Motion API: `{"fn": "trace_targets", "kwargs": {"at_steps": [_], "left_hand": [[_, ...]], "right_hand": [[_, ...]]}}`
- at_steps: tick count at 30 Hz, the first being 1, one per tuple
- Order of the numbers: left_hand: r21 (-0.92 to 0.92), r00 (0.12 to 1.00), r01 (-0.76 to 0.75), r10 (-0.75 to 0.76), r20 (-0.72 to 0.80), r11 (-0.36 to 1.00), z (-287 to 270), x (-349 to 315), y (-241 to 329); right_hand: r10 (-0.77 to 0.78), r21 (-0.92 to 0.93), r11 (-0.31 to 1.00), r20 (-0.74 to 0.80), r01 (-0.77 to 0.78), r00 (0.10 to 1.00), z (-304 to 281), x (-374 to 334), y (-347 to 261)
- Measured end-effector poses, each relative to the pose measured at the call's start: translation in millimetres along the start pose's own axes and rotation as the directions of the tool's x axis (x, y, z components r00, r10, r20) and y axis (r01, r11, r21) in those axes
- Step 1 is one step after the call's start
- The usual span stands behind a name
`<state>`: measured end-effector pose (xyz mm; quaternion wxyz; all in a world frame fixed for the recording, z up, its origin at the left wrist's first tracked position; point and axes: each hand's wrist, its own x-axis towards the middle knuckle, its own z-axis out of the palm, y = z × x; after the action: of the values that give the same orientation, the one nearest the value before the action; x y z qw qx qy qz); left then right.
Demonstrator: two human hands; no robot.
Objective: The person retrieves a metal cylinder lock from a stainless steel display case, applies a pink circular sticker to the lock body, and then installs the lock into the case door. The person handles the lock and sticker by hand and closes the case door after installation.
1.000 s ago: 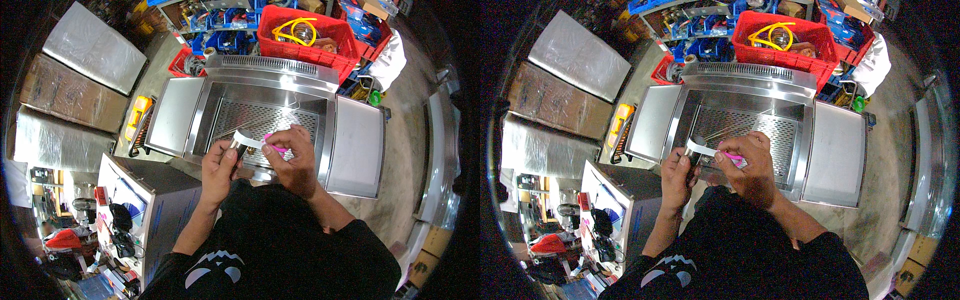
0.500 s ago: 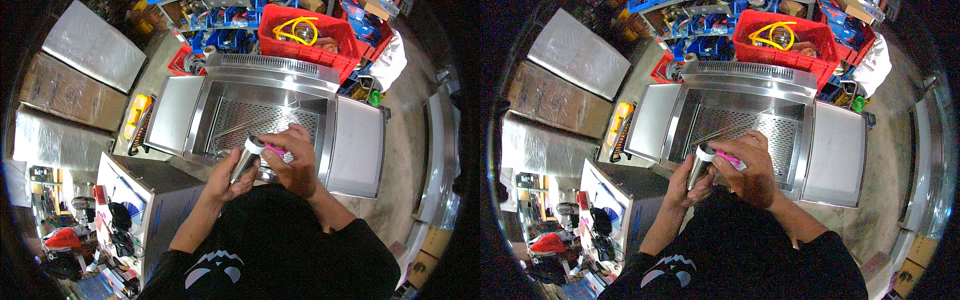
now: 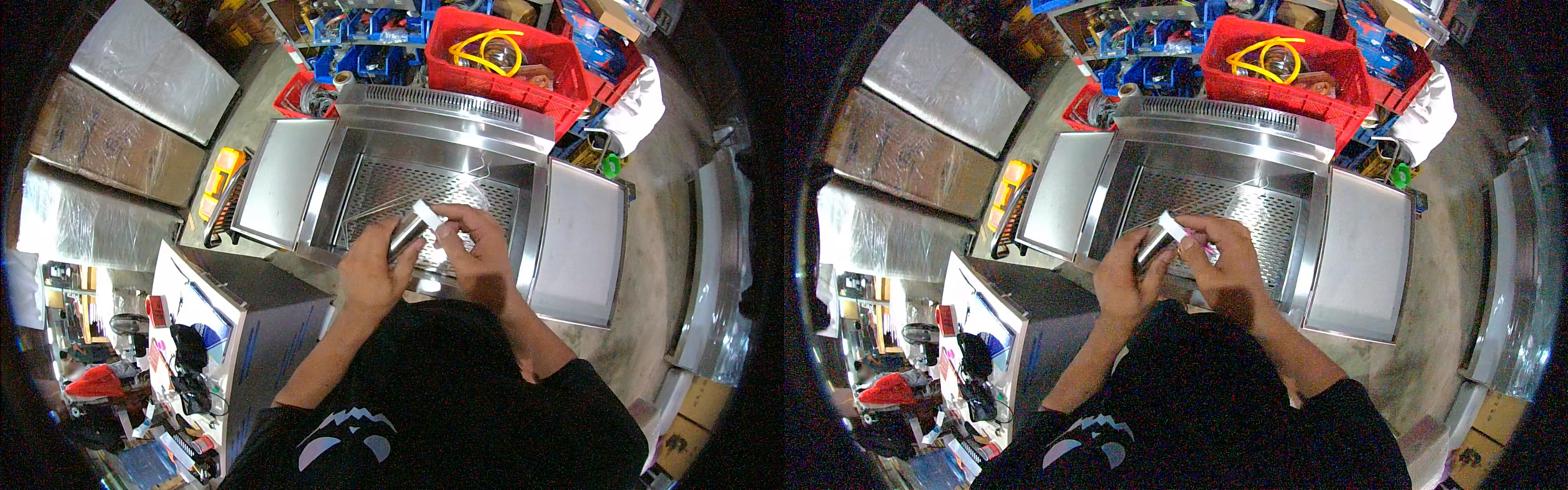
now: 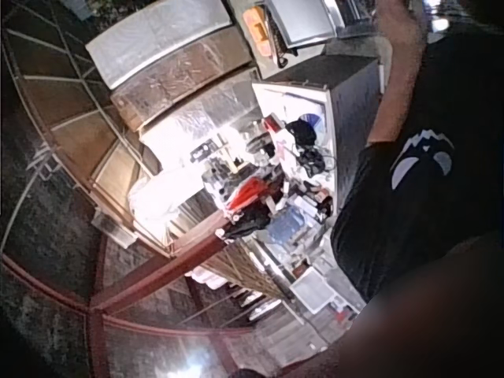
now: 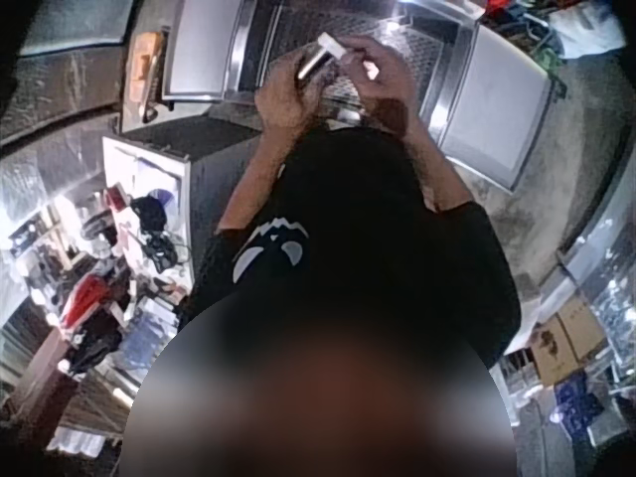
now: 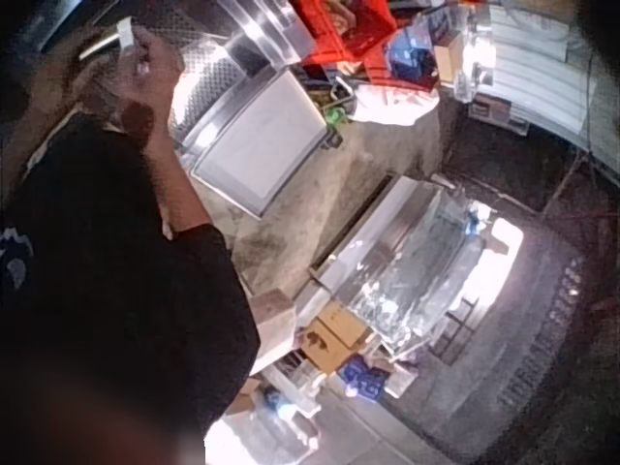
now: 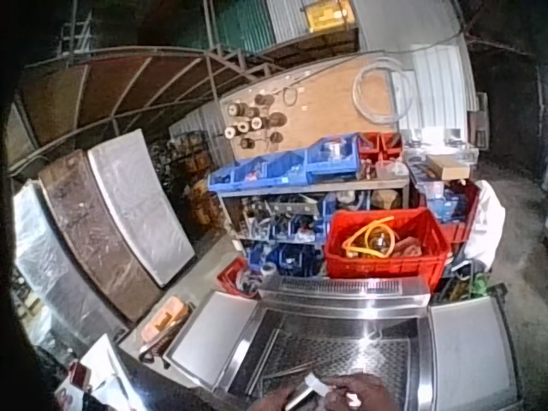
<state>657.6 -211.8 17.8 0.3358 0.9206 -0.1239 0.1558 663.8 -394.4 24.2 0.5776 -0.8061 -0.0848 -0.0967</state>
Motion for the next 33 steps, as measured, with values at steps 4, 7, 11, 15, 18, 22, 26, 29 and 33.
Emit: {"fn": "trace_targets", "kwargs": {"at_steps": [4,7,11,15,18,22,26,29,33], "left_hand": [[0.117,0.996,-0.027,0.036,-0.081,0.993,-7.0,3.5,-11.0],[0.068,0.996,-0.014,0.020,-0.088,0.998,-11.9,3.0,-14.7],[-0.028,0.996,0.051,-0.053,-0.071,0.998,-16.9,-1.0,-13.5],[-0.169,0.980,0.197,-0.200,0.002,0.966,-21.5,-4.0,-10.3],[-0.213,0.986,0.155,-0.165,-0.031,0.965,-23.1,-5.2,-7.3],[-0.269,0.978,0.195,-0.208,-0.020,0.943,-24.0,-8.2,-4.1],[-0.371,0.974,0.208,-0.228,-0.010,0.905,-24.2,-11.2,-2.0],[-0.457,0.961,0.256,-0.274,0.027,0.852,-25.3,-12.9,0.5],[-0.606,0.916,0.377,-0.377,0.134,0.700,-27.4,-14.2,5.8]], "right_hand": [[0.056,0.077,0.995,0.099,-0.063,0.994,-0.9,-6.7,-6.3],[0.027,0.094,0.995,0.025,-0.029,0.999,1.5,-11.6,-12.2],[-0.063,-0.012,0.998,-0.013,0.063,0.998,0.9,-15.2,-17.2],[-0.048,-0.020,0.999,-0.045,0.047,0.998,0.7,-16.0,-18.3],[-0.035,-0.013,0.999,-0.060,0.034,0.998,1.7,-16.6,-18.1],[-0.056,0.001,0.998,-0.082,0.057,0.995,2.6,-17.8,-18.3],[-0.069,-0.038,0.997,-0.076,0.066,0.995,0.2,-17.8,-19.4],[-0.076,-0.034,0.997,-0.066,0.074,0.995,-1.6,-16.9,-20.5],[-0.104,-0.042,0.994,-0.064,0.101,0.993,-1.9,-15.2,-21.8]]}}
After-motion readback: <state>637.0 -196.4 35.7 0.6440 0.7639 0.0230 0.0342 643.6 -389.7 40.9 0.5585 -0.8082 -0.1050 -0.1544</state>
